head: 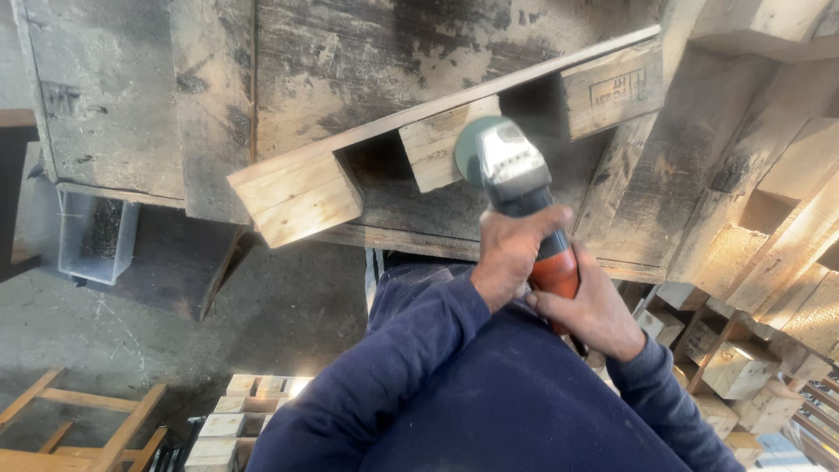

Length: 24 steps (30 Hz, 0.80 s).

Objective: The person uses an angle grinder with a sanding disc to smooth the surfaces of small wooden blocks on a workbench. They reposition the blocks to sand different faces and then place the finished pieces aside.

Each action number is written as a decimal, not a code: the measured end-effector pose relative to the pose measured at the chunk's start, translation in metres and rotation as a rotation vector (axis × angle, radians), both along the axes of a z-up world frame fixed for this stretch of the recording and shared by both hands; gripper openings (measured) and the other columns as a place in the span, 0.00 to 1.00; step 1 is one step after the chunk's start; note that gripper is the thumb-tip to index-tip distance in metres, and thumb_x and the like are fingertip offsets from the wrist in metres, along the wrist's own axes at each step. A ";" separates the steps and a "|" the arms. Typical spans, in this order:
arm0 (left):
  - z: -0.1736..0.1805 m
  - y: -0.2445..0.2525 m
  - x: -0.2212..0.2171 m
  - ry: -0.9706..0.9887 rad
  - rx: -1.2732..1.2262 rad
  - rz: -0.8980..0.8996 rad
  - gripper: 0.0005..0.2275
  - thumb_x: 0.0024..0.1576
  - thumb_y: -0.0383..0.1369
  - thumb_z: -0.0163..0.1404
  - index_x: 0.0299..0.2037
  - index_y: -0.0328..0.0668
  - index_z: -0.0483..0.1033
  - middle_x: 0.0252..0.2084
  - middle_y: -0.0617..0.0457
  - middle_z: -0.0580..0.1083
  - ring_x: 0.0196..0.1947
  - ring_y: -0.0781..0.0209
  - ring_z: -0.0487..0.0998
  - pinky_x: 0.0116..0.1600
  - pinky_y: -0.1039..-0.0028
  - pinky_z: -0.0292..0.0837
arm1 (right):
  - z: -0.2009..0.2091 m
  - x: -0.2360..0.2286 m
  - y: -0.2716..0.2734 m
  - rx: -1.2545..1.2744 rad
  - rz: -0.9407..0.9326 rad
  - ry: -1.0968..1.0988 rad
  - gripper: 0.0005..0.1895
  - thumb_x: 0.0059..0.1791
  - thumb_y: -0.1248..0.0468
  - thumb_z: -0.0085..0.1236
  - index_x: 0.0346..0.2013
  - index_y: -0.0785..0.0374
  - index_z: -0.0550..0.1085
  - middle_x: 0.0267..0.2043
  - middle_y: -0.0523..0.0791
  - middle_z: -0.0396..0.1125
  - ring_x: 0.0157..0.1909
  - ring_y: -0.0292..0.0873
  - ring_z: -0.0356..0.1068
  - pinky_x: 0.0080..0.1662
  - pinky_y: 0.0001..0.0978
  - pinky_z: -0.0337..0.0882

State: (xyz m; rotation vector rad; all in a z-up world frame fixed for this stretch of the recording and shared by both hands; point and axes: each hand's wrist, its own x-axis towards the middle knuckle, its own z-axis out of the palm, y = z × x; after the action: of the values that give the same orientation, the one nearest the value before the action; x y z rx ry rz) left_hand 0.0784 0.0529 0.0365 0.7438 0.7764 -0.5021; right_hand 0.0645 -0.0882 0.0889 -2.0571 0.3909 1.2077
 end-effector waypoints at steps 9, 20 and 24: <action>-0.002 0.018 -0.007 0.025 0.020 0.130 0.14 0.49 0.30 0.61 0.40 0.34 0.72 0.33 0.49 0.75 0.31 0.60 0.79 0.40 0.65 0.81 | -0.006 -0.004 0.010 0.203 0.076 -0.121 0.42 0.37 0.58 0.68 0.60 0.69 0.59 0.46 0.50 0.68 0.44 0.43 0.73 0.45 0.36 0.76; 0.002 0.028 -0.025 -0.029 -0.034 0.220 0.12 0.50 0.29 0.61 0.40 0.36 0.71 0.34 0.51 0.73 0.32 0.60 0.77 0.41 0.65 0.80 | 0.000 -0.010 0.028 0.069 0.063 0.043 0.42 0.35 0.57 0.67 0.59 0.65 0.61 0.41 0.50 0.69 0.32 0.44 0.72 0.36 0.37 0.77; -0.008 0.034 -0.014 0.022 -0.010 0.151 0.12 0.49 0.29 0.61 0.39 0.37 0.71 0.32 0.50 0.74 0.31 0.60 0.78 0.40 0.64 0.82 | -0.015 -0.008 0.025 0.070 0.132 -0.110 0.41 0.37 0.56 0.66 0.60 0.67 0.61 0.44 0.50 0.69 0.38 0.42 0.74 0.40 0.34 0.79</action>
State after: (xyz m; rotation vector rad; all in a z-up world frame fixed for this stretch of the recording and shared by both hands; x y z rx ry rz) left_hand 0.0642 0.0871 0.0290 0.6654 0.8434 -0.3781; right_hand 0.0566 -0.0634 0.0739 -2.1044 0.1609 1.1609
